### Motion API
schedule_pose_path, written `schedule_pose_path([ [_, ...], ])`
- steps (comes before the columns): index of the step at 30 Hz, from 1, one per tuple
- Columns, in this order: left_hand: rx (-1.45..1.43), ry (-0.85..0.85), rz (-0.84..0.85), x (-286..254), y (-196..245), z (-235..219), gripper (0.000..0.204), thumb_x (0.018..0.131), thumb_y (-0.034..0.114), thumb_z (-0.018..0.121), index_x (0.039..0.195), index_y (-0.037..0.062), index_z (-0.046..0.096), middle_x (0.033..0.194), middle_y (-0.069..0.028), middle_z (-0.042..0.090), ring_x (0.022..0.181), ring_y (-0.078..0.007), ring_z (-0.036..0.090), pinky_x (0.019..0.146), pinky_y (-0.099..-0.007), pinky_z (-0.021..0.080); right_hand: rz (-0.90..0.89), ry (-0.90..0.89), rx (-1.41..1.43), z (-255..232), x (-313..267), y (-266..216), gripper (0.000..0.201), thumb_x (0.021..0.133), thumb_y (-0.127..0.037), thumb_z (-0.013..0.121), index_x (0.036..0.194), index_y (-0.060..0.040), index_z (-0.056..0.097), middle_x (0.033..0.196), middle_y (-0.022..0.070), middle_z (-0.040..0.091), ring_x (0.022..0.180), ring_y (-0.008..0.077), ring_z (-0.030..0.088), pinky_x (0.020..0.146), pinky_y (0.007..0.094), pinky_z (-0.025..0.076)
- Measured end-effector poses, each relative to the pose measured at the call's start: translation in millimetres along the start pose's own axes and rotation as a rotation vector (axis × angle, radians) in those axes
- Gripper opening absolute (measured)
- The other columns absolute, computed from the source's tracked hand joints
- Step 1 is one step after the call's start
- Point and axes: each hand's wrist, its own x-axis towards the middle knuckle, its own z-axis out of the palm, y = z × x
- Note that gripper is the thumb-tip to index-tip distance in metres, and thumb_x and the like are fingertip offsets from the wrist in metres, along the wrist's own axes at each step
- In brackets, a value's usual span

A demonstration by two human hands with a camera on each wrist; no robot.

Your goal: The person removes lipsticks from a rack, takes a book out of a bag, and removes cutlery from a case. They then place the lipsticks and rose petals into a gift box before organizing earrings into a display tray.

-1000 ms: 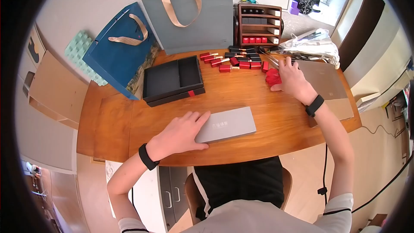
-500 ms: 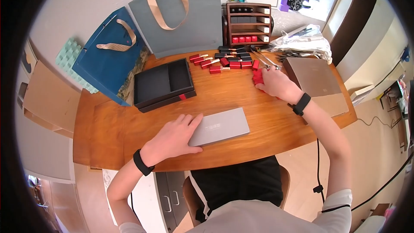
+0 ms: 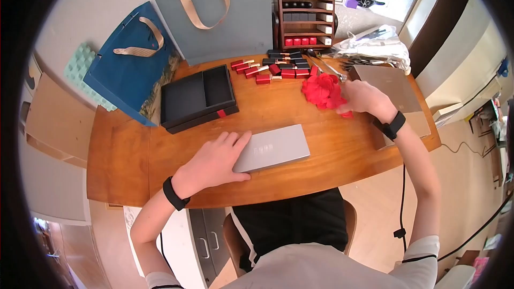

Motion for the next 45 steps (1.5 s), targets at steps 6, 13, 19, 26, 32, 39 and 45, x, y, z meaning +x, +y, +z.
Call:
schedule_pose_path([
  [6,-0.008,0.038,0.026,6.2,2.6,0.9,0.096,0.08,0.045,0.083,0.152,-0.0013,0.039,0.126,-0.0193,0.058,0.117,-0.0353,0.058,0.094,-0.0426,0.052,0.029,-0.063,0.247,4.7,-7.9,-17.5,0.026,0.083,-0.016,0.076,0.086,0.007,0.065,0.086,0.0183,0.073,0.073,0.0309,0.075,0.064,0.0449,0.058],
  [13,-0.017,0.021,0.037,15.1,8.5,-3.8,0.095,0.081,0.044,0.083,0.152,-0.0017,0.039,0.125,-0.0191,0.058,0.115,-0.0352,0.058,0.093,-0.0428,0.052,-0.304,0.288,0.07,25.7,36.3,-19.9,0.022,0.089,-0.012,0.073,0.096,0.0057,0.061,0.085,0.0177,0.07,0.068,0.0273,0.074,0.062,0.039,0.059],
  [19,-0.065,0.004,0.001,20.9,8.2,-6.2,0.095,0.079,0.042,0.085,0.15,-0.0019,0.04,0.13,-0.0211,0.058,0.119,-0.0364,0.058,0.095,-0.0439,0.052,-0.018,0.122,0.422,1.0,37.5,-32.7,0.027,0.09,-0.016,0.076,0.094,0.0058,0.06,0.082,0.0177,0.069,0.062,0.0247,0.071,0.055,0.0374,0.057],
  [26,-0.065,0.292,0.087,27.4,-10.1,10.4,0.08,0.08,0.038,0.085,0.14,0.0001,0.05,0.137,-0.0216,0.057,0.119,-0.0392,0.062,0.099,-0.0442,0.052,-0.015,0.144,0.386,-10.4,13.0,-38.7,0.039,0.092,-0.027,0.078,0.1,0.0045,0.056,0.084,0.0183,0.068,0.065,0.0275,0.07,0.059,0.0366,0.055],
  [32,-0.22,0.249,-0.033,12.1,-0.4,-6.5,0.064,0.085,0.028,0.082,0.137,0.0031,0.054,0.141,-0.0191,0.057,0.106,-0.0401,0.068,0.092,-0.0428,0.056,-0.479,0.235,0.312,8.6,-19.6,-58.1,0.054,0.093,-0.048,0.074,0.114,-0.0003,0.058,0.106,0.0192,0.065,0.092,0.0284,0.068,0.083,0.0389,0.054],
  [39,-0.294,0.295,0.04,3.6,-4.5,6.8,0.05,0.087,0.004,0.075,0.134,0.0079,0.057,0.144,-0.0153,0.058,0.11,-0.0422,0.066,0.094,-0.0445,0.056,-0.624,0.076,0.158,16.8,-29.0,-97.4,0.087,0.073,-0.054,0.086,0.131,0.0031,0.054,0.115,0.0215,0.065,0.109,0.0402,0.064,0.092,0.046,0.052],
  [45,-0.335,0.23,-0.006,-2.2,5.4,6.4,0.051,0.087,0.0,0.073,0.135,0.0077,0.057,0.146,-0.0151,0.057,0.115,-0.0428,0.064,0.095,-0.0442,0.057,-0.642,0.171,0.048,30.3,-34.8,-103.3,0.088,0.066,-0.046,0.092,0.127,0.0017,0.051,0.116,0.0177,0.063,0.112,0.0366,0.063,0.088,0.0466,0.054],
])
